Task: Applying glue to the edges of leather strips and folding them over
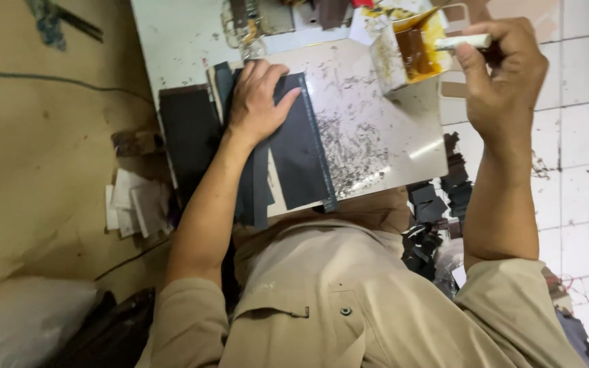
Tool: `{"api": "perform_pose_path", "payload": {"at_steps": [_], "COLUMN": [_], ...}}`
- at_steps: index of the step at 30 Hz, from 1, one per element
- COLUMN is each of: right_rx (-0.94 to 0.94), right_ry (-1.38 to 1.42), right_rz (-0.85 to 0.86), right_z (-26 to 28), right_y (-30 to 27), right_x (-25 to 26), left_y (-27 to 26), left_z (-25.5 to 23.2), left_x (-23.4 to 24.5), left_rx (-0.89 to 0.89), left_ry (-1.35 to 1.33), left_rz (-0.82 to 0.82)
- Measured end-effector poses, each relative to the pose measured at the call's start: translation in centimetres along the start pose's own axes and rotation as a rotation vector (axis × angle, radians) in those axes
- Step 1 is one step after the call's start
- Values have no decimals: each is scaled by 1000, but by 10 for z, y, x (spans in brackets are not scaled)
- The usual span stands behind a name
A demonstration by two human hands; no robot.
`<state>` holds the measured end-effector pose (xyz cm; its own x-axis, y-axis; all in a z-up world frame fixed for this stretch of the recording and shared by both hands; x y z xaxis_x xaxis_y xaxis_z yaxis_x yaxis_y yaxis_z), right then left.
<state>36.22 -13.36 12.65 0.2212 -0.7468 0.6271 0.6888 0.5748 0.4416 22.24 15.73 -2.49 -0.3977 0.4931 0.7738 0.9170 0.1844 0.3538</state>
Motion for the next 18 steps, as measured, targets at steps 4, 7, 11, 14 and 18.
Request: {"api": "perform_pose_path", "payload": {"at_steps": [4,7,11,14,18], "right_rx": [-52,-49,216,281,254], "right_ry": [-28,-193,-475,-511,-535], "right_rz": [85,159,142,172,215], "right_z": [-20,-45,-63,-60,-69], "right_y": [9,12,16,19,19], "right_x": [-13,-32,-50,-57,-63], "left_y": [1,1,-1,0,0], "left_z": [-5,-7,1,0,-3], "left_x": [3,5,-1,1,4], "left_rx": [-49,-50,19,20,-8], "left_ry": [17,22,54,52,35], "left_rz": [-26,-53,6,-6,-33]}}
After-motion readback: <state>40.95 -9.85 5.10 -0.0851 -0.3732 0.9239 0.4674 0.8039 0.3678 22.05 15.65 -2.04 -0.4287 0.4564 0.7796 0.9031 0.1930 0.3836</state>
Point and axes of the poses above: each hand's wrist, its own y-axis towards the middle knuckle, its own x-axis out of the back of the hand, z = x × y, the point moved 6 cm from there along y, towards the middle knuckle, and after that the axes turned 1 degree about x, right-handed, at the moved point
